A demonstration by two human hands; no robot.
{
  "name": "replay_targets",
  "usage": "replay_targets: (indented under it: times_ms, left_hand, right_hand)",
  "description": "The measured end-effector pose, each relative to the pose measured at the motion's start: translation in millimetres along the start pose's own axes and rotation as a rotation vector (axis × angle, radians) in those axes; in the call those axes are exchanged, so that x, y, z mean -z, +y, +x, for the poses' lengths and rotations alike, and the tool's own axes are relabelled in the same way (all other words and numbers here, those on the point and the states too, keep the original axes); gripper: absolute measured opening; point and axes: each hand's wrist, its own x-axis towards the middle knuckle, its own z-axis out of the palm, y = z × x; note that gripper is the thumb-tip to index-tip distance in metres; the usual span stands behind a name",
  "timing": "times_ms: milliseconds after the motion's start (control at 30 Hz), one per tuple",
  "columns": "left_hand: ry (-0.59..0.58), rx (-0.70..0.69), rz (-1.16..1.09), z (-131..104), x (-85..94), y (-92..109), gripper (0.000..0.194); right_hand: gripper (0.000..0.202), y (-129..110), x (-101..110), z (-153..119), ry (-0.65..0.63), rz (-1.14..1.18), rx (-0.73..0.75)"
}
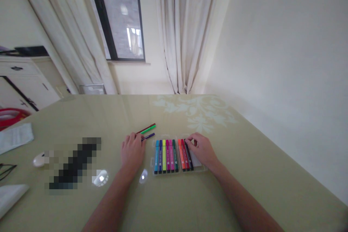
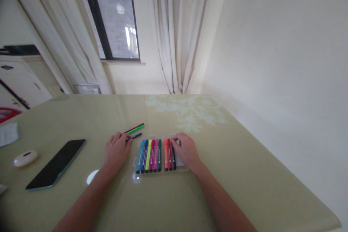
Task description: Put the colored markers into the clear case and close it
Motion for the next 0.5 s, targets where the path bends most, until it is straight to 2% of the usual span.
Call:
replay_targets:
  times_ms: [133,233,333,433,500]
  left_hand:
    - [0.007,-0.002,-0.055,2.0,1.2,3.4,0.027]
    - [0.009,-0.046,-0.357,-1.1,6.5,16.7,0.031]
    - [-0.045,-0.118,-0.703,-13.7,13.4,41.1,0.039]
    - [-0.077,-0.261,-0.866,-31.2,17.8,63.5,0.035]
    - [-0.085,-0.317,-0.905,-40.4,18.8,71.5,0.036]
  right_hand:
    - [0.016,-5.3,-1.5,-1.7,-0.003,0.024,0.015]
    - [0.018,-14.8,-4.0,-4.3,-0.017,0.120,0.013]
    - [0.023,-25.9,-7.2,-6.5,-0.083,0.424,-0.031]
    - [0.027,-32.9,-9.4,-7.6,-0.164,0.760,-0.099]
    - [0.028,-35.3,-9.4,-8.2,-0.165,0.872,-0.141]
